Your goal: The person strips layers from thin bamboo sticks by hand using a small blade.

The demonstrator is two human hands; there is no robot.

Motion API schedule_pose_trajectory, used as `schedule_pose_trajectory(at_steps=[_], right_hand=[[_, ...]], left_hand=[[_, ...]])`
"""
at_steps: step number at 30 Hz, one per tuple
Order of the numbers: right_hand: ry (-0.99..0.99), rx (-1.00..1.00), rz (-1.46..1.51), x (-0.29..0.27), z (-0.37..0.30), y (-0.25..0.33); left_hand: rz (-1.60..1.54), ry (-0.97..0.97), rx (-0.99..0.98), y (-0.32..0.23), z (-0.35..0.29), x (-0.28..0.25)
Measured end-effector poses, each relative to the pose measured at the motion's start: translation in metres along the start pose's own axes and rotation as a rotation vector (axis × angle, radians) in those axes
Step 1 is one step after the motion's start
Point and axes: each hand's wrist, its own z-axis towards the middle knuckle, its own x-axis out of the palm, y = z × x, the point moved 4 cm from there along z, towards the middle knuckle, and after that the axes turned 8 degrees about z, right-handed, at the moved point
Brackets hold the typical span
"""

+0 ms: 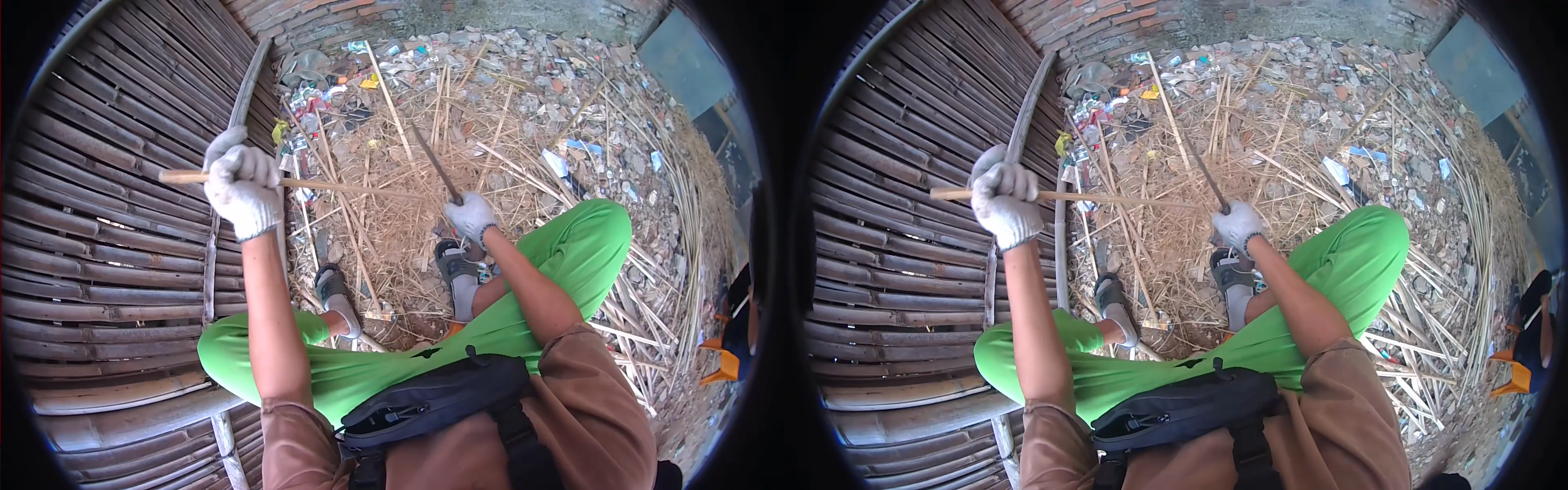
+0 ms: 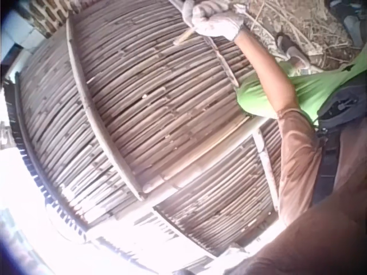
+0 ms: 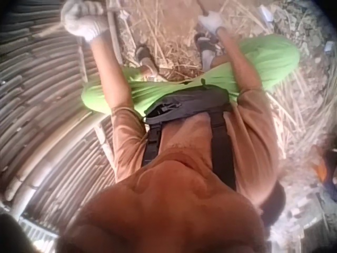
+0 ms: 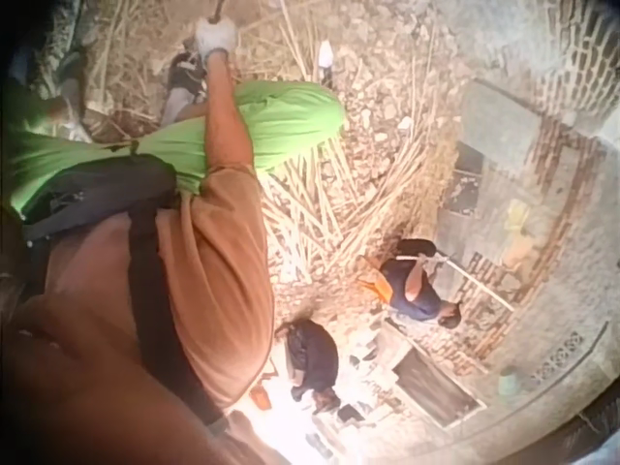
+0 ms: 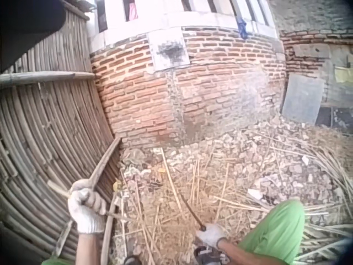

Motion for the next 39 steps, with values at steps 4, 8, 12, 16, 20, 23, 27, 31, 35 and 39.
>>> schedule_pose_trajectory(at_steps=[4, 8, 12, 16, 20, 23, 27, 31, 35, 39], right_hand=[[0.018, -0.13, -0.018, 0.01, -0.022, 0.032], [0.052, -0.163, -0.037, 0.019, -0.018, 0.064], [-0.006, -0.396, 0.042, 0.035, -0.051, 0.143], [0.027, -0.607, 0.139, 0.059, -0.098, 0.195], [0.047, -0.623, -0.071, 0.112, -0.103, 0.135], [0.165, -0.498, -0.227, 0.129, -0.086, 0.092], [0.219, -0.432, -0.246, 0.126, -0.098, 0.114], [0.225, -0.525, -0.15, 0.12, -0.123, 0.127], [0.214, -0.481, -0.106, 0.129, -0.118, 0.115], [0.234, -0.552, 0.078, 0.121, -0.099, 0.104]], left_hand=[[0.0, 0.031, -0.017, -0.032, -0.002, -0.021], [0.044, -0.002, 0.011, 0.019, -0.005, -0.02], [0.017, -0.035, 0.014, 0.01, 0.008, -0.044], [0.025, 0.019, 0.039, 0.004, 0.017, -0.056], [0.059, -0.192, -0.011, 0.052, 0.0, -0.043], [0.119, -0.36, -0.033, 0.051, -0.007, -0.05], [0.107, -0.377, 0.008, 0.046, -0.004, -0.065], [0.216, -0.342, 0.054, 0.012, -0.01, -0.049], [0.252, -0.301, 0.07, 0.009, -0.01, -0.022], [0.055, 0.13, -0.021, 0.006, -0.003, -0.001]])
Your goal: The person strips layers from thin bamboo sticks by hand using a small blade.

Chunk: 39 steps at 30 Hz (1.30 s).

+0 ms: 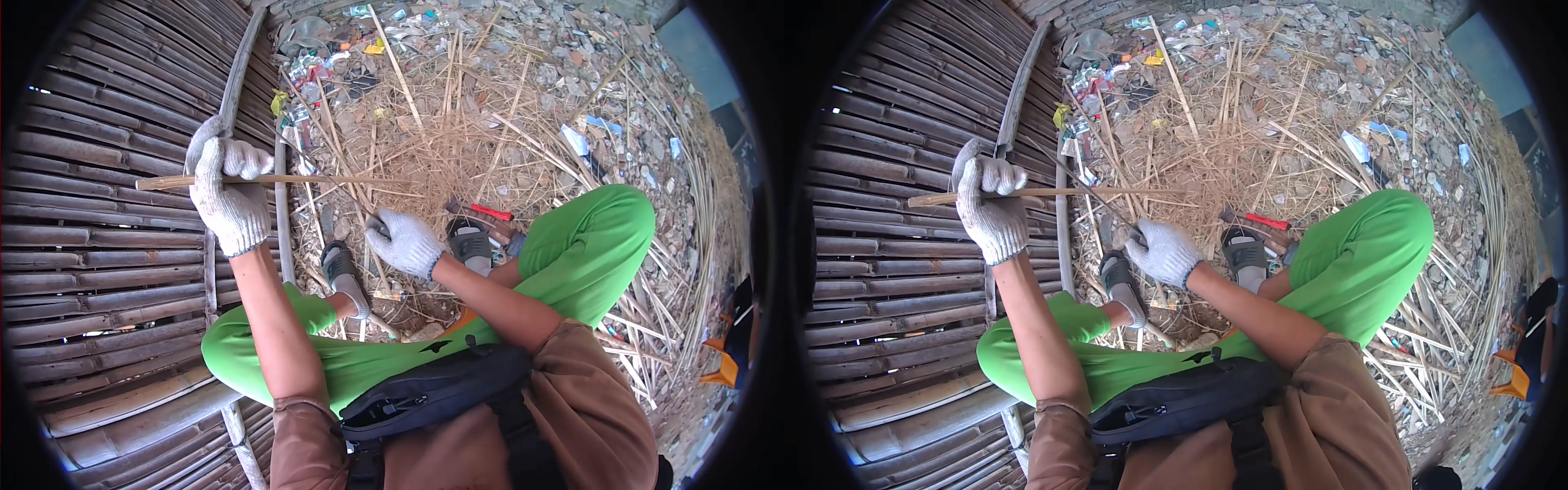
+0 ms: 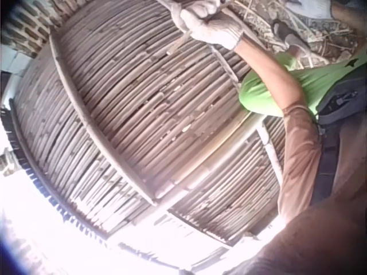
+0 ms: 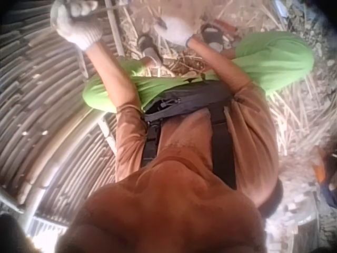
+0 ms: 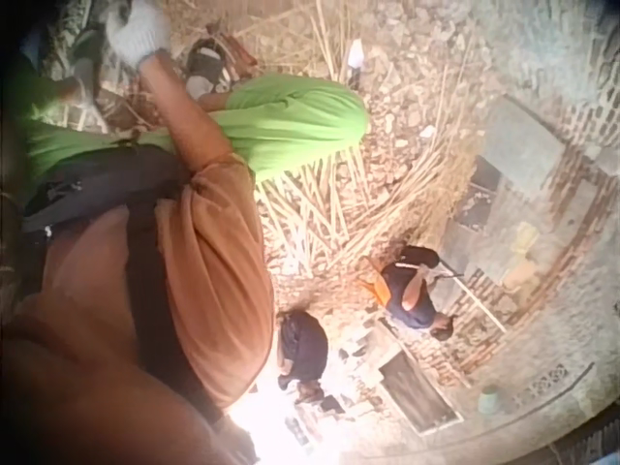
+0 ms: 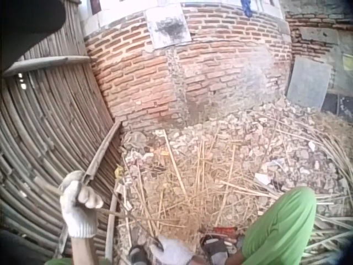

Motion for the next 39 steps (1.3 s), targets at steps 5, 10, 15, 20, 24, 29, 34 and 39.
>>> schedule_pose_trajectory(at_steps=[5, 10, 15, 20, 24, 29, 34, 39], right_hand=[[-0.012, 0.012, 0.003, -0.012, -0.007, 0.028], [0.032, 0.027, -0.146, -0.015, -0.002, 0.071], [0.033, 0.288, -0.251, -0.038, -0.013, -0.048], [0.004, 0.053, -0.073, -0.014, -0.004, 0.028], [0.025, 0.078, -0.064, -0.005, -0.003, 0.02], [0.044, 0.19, -0.089, -0.019, -0.001, -0.008], [-0.051, -0.136, -0.143, -0.003, -0.007, 0.053], [0.067, 0.343, -0.215, -0.014, -0.007, -0.063]], left_hand=[[0.028, 0.099, -0.028, 0.002, -0.003, 0.009], [0.101, -0.068, 0.032, -0.002, -0.009, 0.009], [0.084, 0.013, 0.079, 0.011, -0.017, 0.036], [0.062, -0.041, 0.047, 0.006, 0.0, 0.004], [0.122, -0.189, 0.044, 0.006, -0.002, 0.005], [0.132, -0.238, 0.058, 0.009, 0.0, 0.003], [0.185, -0.313, 0.051, 0.002, -0.005, -0.008], [0.162, -0.335, 0.035, 0.004, -0.003, -0.005]])
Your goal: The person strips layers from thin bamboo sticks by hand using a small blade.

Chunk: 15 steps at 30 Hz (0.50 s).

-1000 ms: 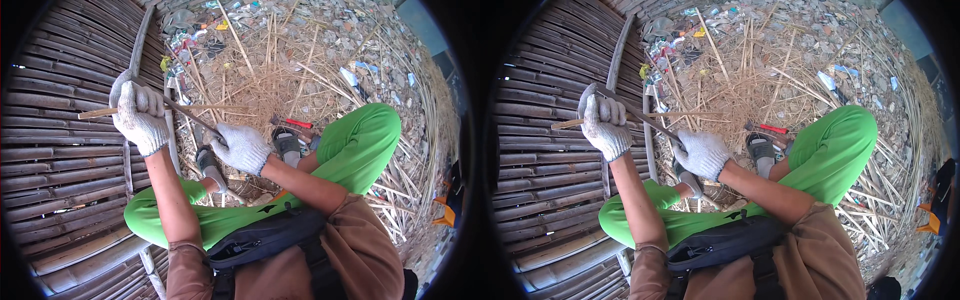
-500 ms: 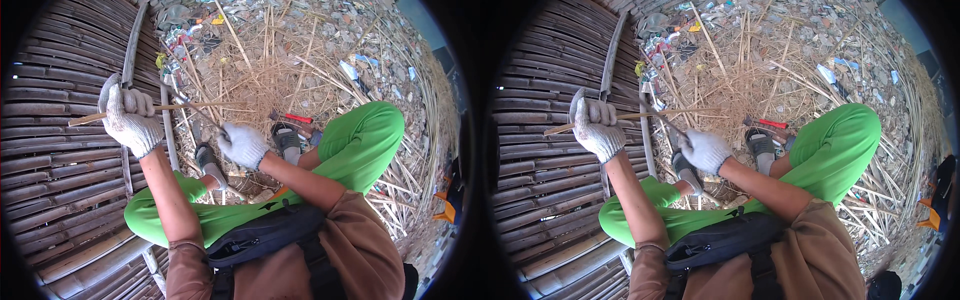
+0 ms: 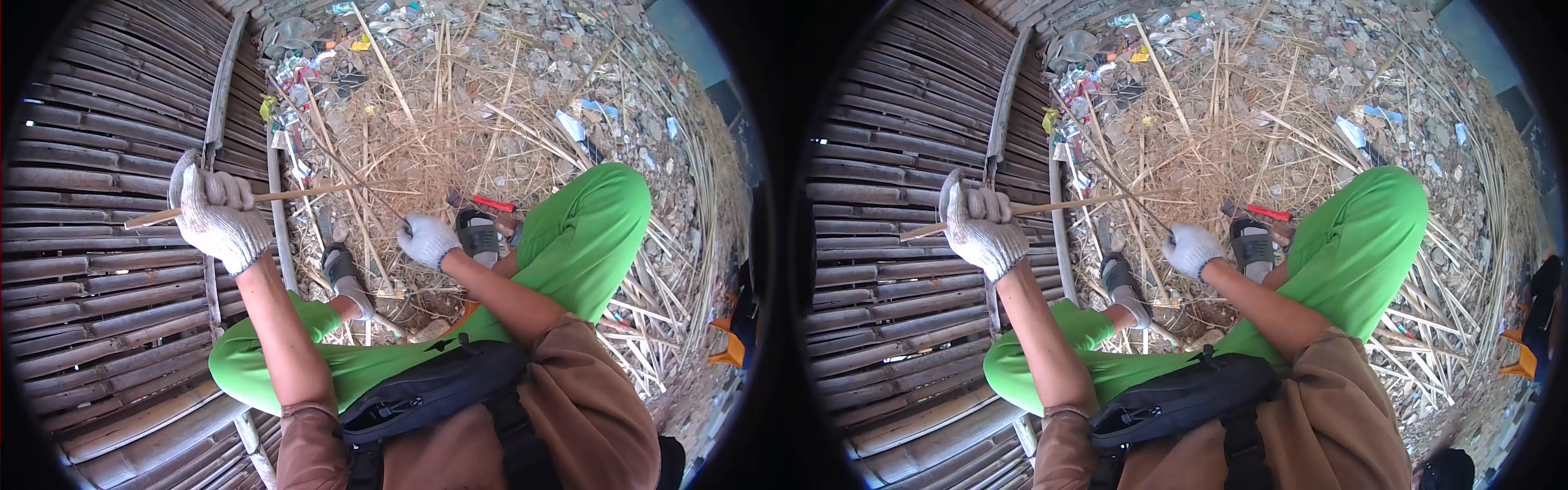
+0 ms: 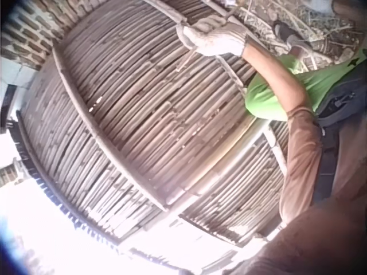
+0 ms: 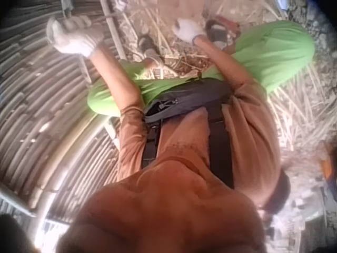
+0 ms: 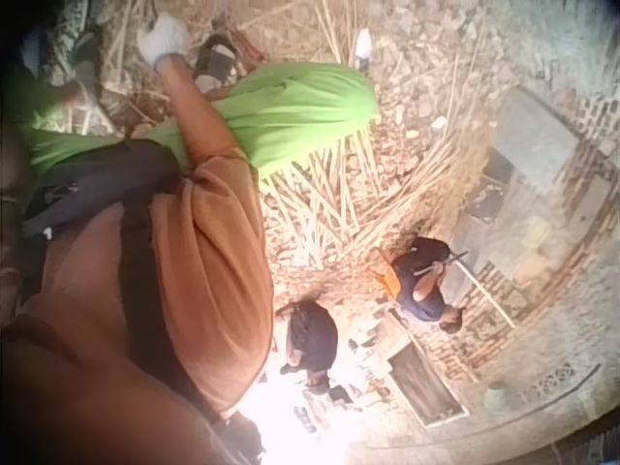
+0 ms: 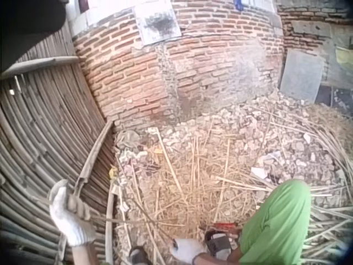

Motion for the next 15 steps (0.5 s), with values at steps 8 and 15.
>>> schedule_pose_trajectory(at_steps=[8, 15], right_hand=[[-0.021, -0.344, 0.024, 0.005, -0.022, 0.101], [-0.016, 0.02, 0.082, 0.029, 0.029, -0.045]], left_hand=[[0.039, -0.083, 0.004, 0.0, 0.013, -0.018], [-0.097, 0.126, -0.016, 0.017, 0.03, -0.022]])
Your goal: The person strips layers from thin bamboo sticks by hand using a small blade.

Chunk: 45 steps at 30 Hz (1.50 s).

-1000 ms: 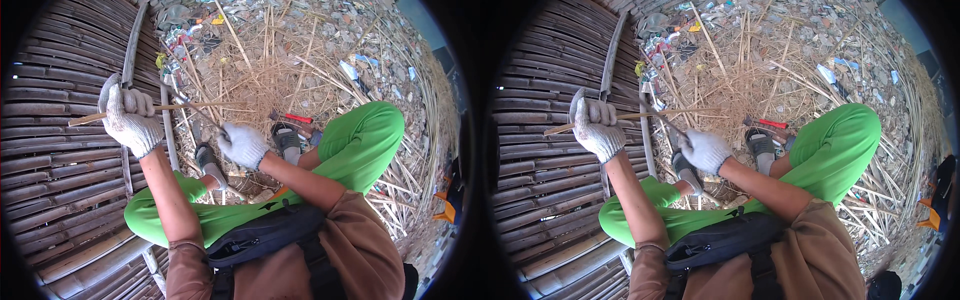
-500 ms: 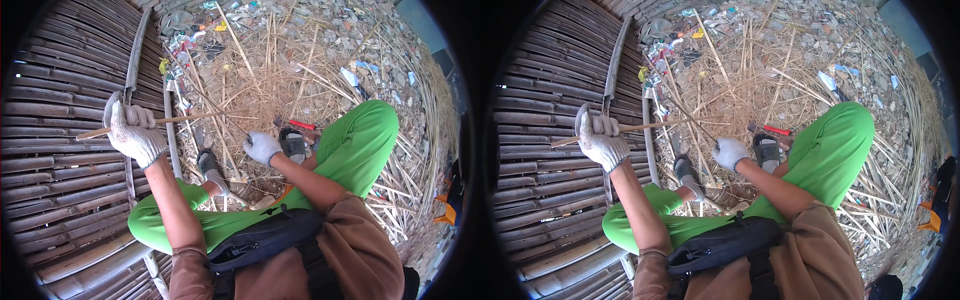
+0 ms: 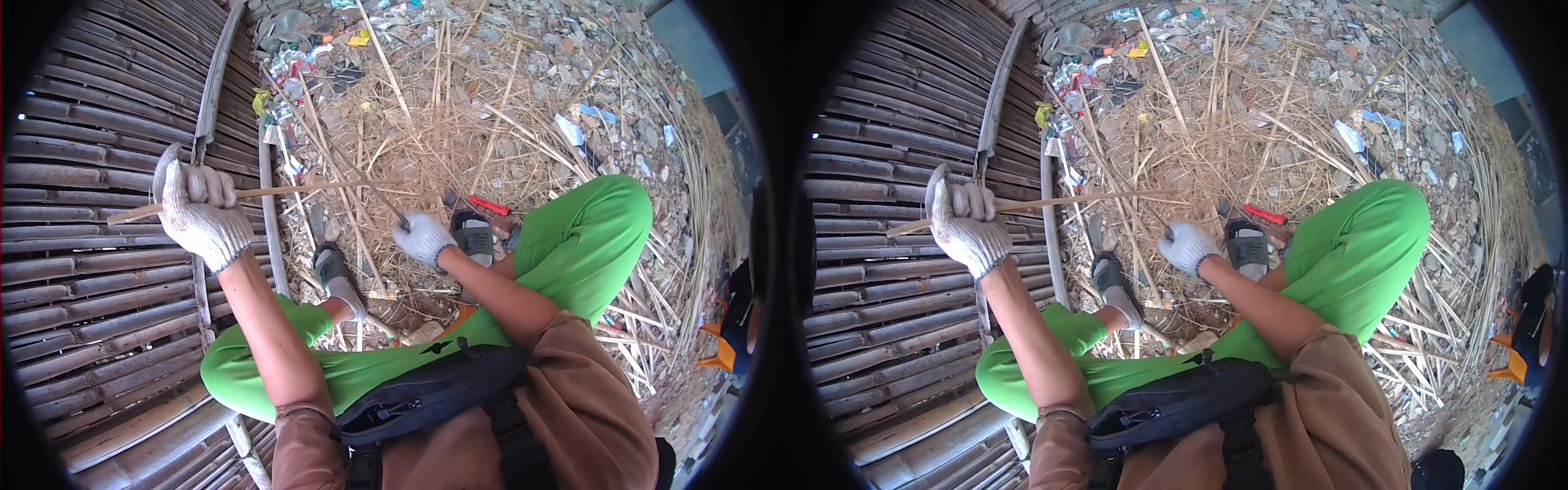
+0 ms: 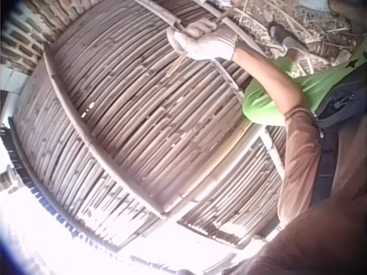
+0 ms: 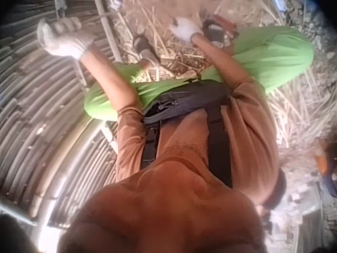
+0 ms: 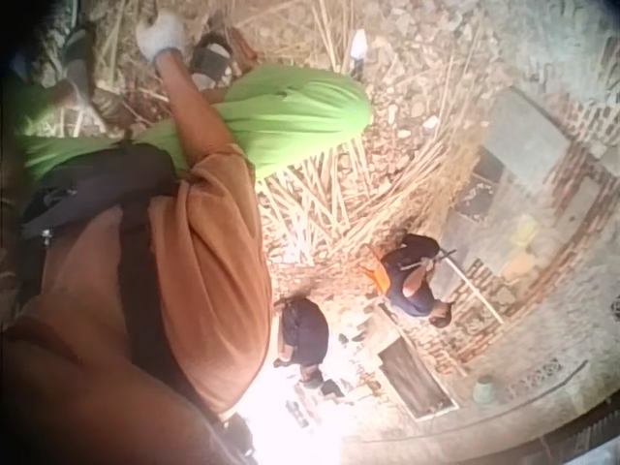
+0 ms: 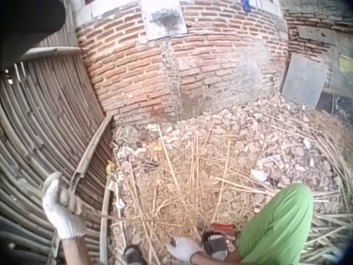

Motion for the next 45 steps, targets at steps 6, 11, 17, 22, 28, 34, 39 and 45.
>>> schedule_pose_trajectory(at_steps=[6, 11, 17, 22, 28, 34, 39, 45], right_hand=[[0.056, -0.253, 0.01, -0.009, -0.047, 0.139], [-0.014, 0.04, -0.072, -0.003, -0.009, -0.004], [-0.051, -0.198, 0.12, -0.012, -0.033, 0.094], [-0.046, -0.117, -0.063, 0.012, -0.029, 0.064], [0.043, 0.184, -0.045, 0.002, -0.003, 0.0], [-0.084, -0.397, 0.004, 0.008, -0.04, 0.112], [0.006, 0.214, -0.154, 0.014, -0.002, -0.076], [-0.035, 0.093, 0.052, 0.014, -0.018, 0.02]], left_hand=[[0.08, -0.063, -0.005, -0.011, 0.005, -0.007], [0.026, 0.095, 0.013, 0.003, 0.007, 0.013], [0.079, -0.072, 0.023, -0.003, 0.002, 0.016], [0.072, -0.023, -0.007, -0.01, -0.003, 0.013], [0.074, -0.036, 0.004, 0.001, -0.003, 0.009], [0.036, -0.019, -0.011, -0.009, 0.005, 0.002], [0.023, 0.068, 0.017, 0.002, 0.002, 0.016], [0.066, -0.024, 0.033, 0.005, 0.006, 0.016]])
